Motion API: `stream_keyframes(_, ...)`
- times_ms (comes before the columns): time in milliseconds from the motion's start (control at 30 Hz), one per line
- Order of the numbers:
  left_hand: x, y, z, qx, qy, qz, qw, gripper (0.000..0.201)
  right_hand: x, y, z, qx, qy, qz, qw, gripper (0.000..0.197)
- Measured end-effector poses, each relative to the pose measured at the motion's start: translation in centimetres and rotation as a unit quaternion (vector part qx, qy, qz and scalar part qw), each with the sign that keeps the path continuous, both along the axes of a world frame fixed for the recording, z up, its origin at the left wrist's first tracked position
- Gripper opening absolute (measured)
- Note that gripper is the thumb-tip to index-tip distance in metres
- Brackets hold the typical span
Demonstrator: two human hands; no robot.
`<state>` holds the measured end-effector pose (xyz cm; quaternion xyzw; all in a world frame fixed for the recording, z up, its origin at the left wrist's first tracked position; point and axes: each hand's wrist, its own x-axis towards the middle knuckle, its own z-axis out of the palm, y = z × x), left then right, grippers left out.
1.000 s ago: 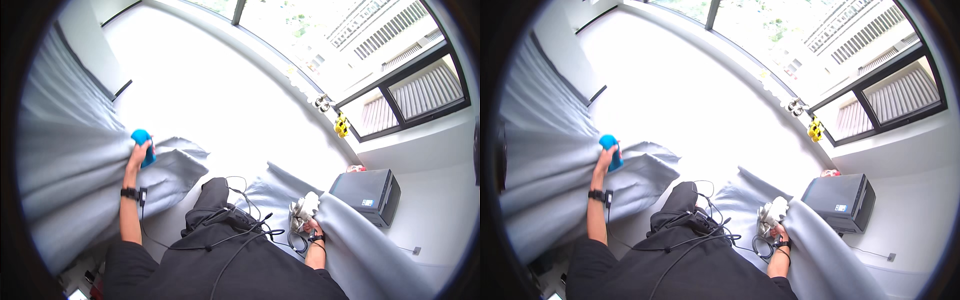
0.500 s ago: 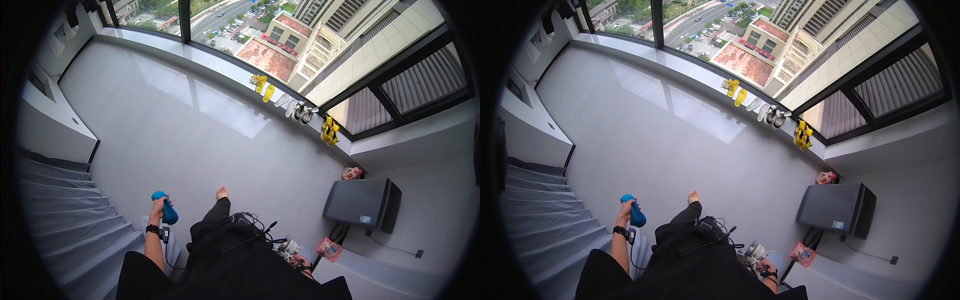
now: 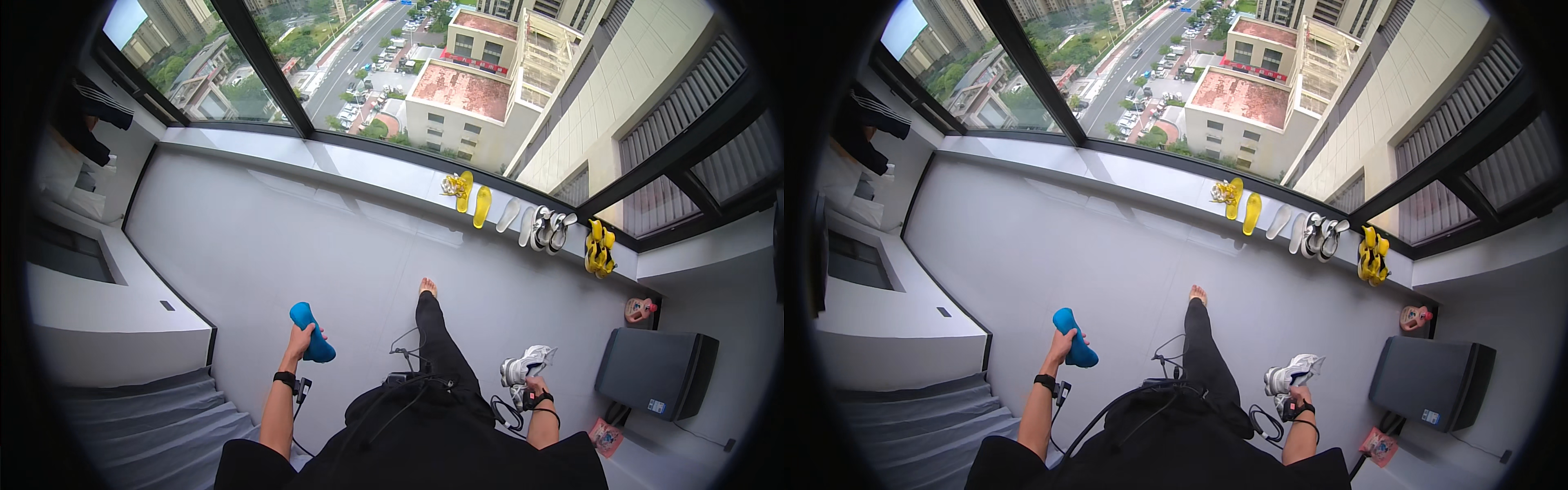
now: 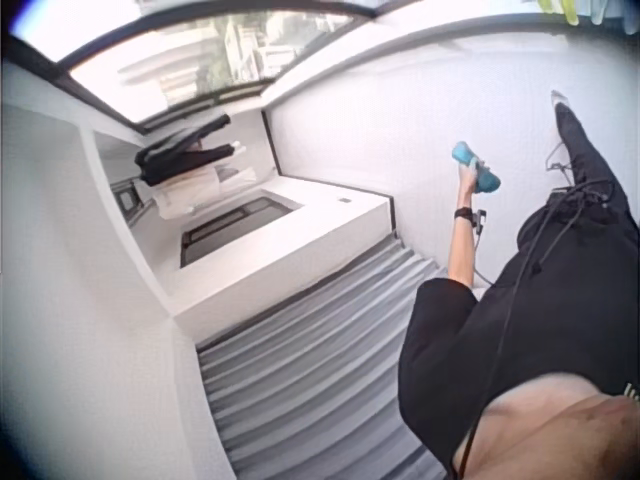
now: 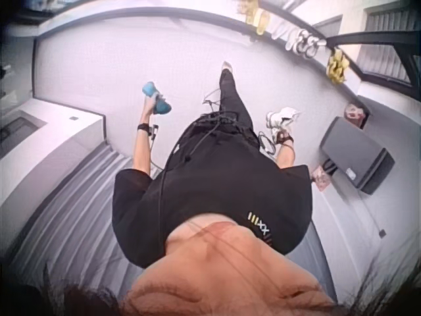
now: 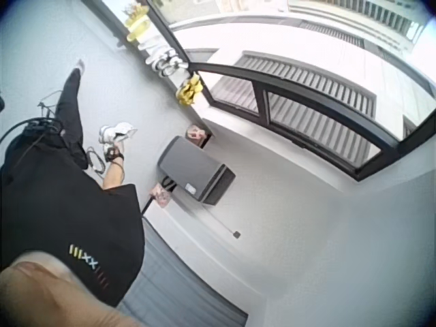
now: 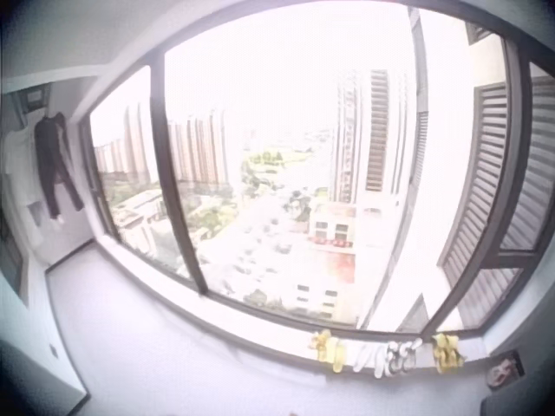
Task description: Collecting shoes from the balcony and drink cans from a bedroom.
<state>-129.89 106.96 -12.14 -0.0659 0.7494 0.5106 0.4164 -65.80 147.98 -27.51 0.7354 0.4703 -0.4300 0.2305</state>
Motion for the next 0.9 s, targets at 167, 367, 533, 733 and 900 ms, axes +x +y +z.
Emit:
stream_keyframes(167, -10.1, 4.8, 0.5, -0.005, 0.004, 0.031, 0.999, 0.026, -22.9, 10.8, -1.2, 0.105, -0.02, 0.177, 0.978, 0.055)
stream_keyframes(367, -22.6, 12.3, -0.5, -0.046, 0.022, -0.043, 0.998, 0.023, -49.2, 17.7, 0.2, 0.105, 0.017, 0.275, 0.956, 0.055)
stream_keyframes(533, -35.1, 16.3, -13.0, -0.052, -0.001, -0.052, 0.997, 0.019, -70.1, 19.7, -9.5, 0.283, 0.099, 0.317, 0.9, 0.038)
stream_keyframes(733, -44.7, 22.8, -24.0, -0.145, 0.037, -0.094, 0.984, 0.018, -88.1, 20.4, -24.7, 0.371, 0.122, 0.247, 0.887, 0.036)
stream_keyframes(900, -50.3, 28.9, -30.4, -0.213, 0.134, -0.261, 0.932, 0.02, -98.4, 22.3, -35.6, 0.32, 0.109, 0.213, 0.917, 0.041)
